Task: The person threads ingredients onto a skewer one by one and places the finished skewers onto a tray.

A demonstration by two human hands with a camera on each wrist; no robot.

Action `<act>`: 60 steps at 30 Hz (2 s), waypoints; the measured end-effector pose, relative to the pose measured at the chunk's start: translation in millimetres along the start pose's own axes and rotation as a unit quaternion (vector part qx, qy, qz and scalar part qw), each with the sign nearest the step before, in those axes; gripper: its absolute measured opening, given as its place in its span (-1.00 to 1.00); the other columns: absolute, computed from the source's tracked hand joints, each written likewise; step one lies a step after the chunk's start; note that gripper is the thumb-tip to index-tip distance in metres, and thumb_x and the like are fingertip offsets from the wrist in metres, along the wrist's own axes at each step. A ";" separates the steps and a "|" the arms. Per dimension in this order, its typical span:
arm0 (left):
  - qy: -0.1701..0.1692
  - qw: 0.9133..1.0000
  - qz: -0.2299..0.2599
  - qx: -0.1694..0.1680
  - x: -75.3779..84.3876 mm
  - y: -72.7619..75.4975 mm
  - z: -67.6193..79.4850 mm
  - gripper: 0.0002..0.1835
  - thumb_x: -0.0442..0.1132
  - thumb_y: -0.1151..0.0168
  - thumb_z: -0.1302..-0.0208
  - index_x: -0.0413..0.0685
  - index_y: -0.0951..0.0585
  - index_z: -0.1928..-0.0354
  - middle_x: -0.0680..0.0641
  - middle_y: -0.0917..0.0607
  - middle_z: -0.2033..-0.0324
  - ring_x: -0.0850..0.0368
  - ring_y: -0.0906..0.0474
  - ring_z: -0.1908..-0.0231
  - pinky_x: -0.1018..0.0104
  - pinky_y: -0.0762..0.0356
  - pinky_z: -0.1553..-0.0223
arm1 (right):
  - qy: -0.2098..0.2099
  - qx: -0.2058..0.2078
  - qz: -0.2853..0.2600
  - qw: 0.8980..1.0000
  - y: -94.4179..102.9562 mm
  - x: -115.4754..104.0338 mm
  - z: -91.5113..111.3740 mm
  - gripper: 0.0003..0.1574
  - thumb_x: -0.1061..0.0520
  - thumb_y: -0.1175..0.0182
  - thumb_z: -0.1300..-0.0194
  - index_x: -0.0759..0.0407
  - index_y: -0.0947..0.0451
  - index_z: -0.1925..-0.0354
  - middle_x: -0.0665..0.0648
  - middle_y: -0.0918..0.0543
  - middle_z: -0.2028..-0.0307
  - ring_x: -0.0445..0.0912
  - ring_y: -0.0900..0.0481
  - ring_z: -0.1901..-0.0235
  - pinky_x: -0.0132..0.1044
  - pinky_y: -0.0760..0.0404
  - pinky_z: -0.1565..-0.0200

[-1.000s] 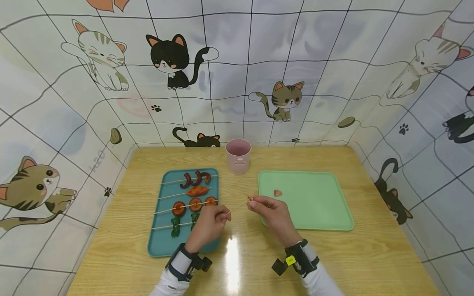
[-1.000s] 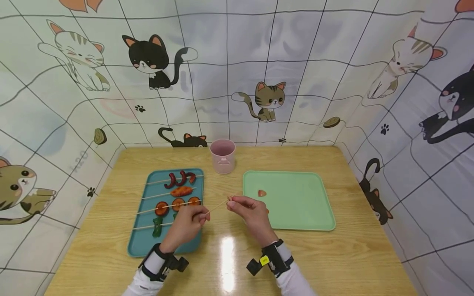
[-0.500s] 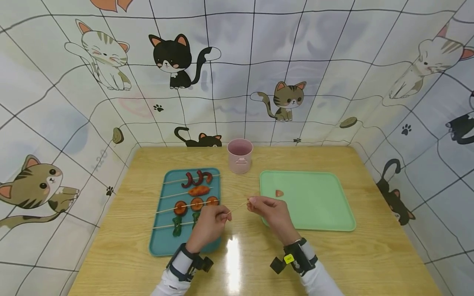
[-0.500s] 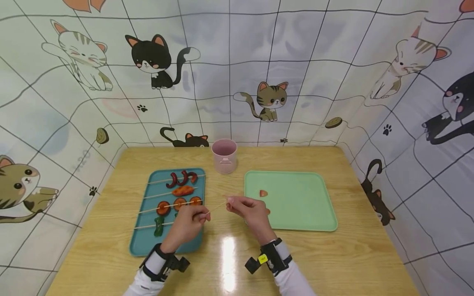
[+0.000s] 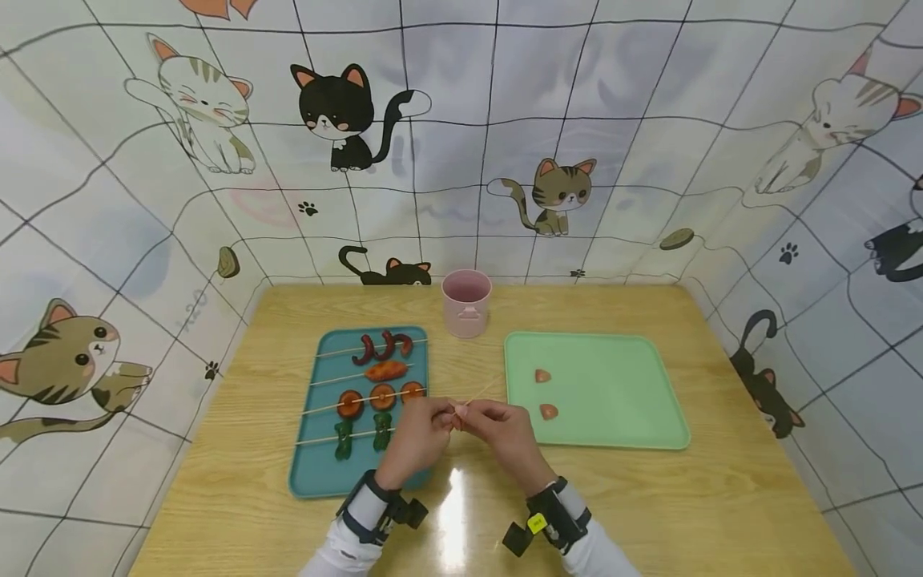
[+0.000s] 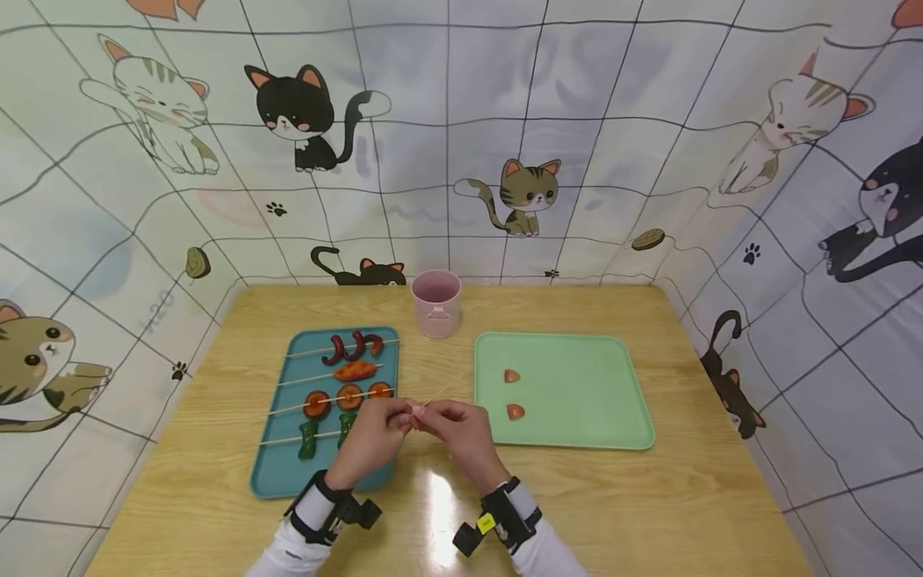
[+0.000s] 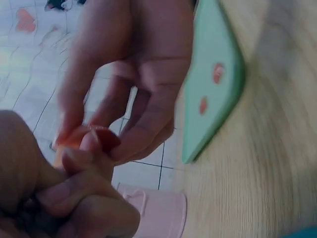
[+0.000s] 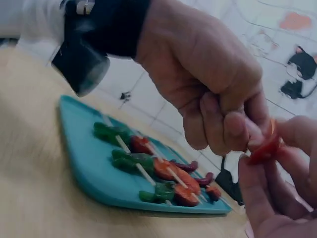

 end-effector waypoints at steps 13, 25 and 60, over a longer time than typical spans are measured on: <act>0.018 0.999 0.016 -0.022 -4.0 3.6 -4.2 -0.75 -0.51 -0.15 -0.32 -0.16 -0.79 0.18 -0.08 -0.80 0.33 0.28 -0.46 0.49 0.46 -0.43 0.43 | 0.023 0.004 -0.013 1.000 -10.8 -4.5 4.8 -0.56 0.02 -0.41 -0.33 0.42 -0.71 0.10 0.24 -0.80 0.17 -0.04 -0.81 0.11 -0.11 -0.70 -0.07; 0.026 0.999 0.010 -0.015 -9.7 13.1 -5.7 -0.73 -0.47 -0.09 -0.44 -0.05 -0.69 0.37 0.03 -0.71 0.34 0.22 -0.46 0.38 0.40 -0.42 0.29 | 0.052 0.016 0.185 0.981 31.3 -21.6 -10.3 -0.52 -0.07 -0.40 -0.34 0.11 -0.69 -0.13 0.10 -0.76 -0.07 -0.04 -0.73 -0.06 -0.20 -0.58 -0.25; 0.039 0.997 0.041 -0.045 -29.6 20.7 3.1 -0.68 -0.53 0.01 -0.46 -0.09 -0.66 0.35 0.02 -0.53 0.50 0.26 -0.33 0.49 0.40 -0.30 0.36 | 0.113 0.019 0.595 0.795 138.3 -8.3 -66.2 -0.64 0.21 -0.36 -0.30 0.33 -0.69 -0.04 0.27 -0.65 0.07 0.16 -0.60 0.02 0.10 -0.58 -0.11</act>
Point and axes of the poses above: each hand's wrist, its own z-axis away from the middle knuckle, its own y-axis out of the back of the hand, x = y × z, the point moved 2 cm from there along -z, towards the middle knuckle
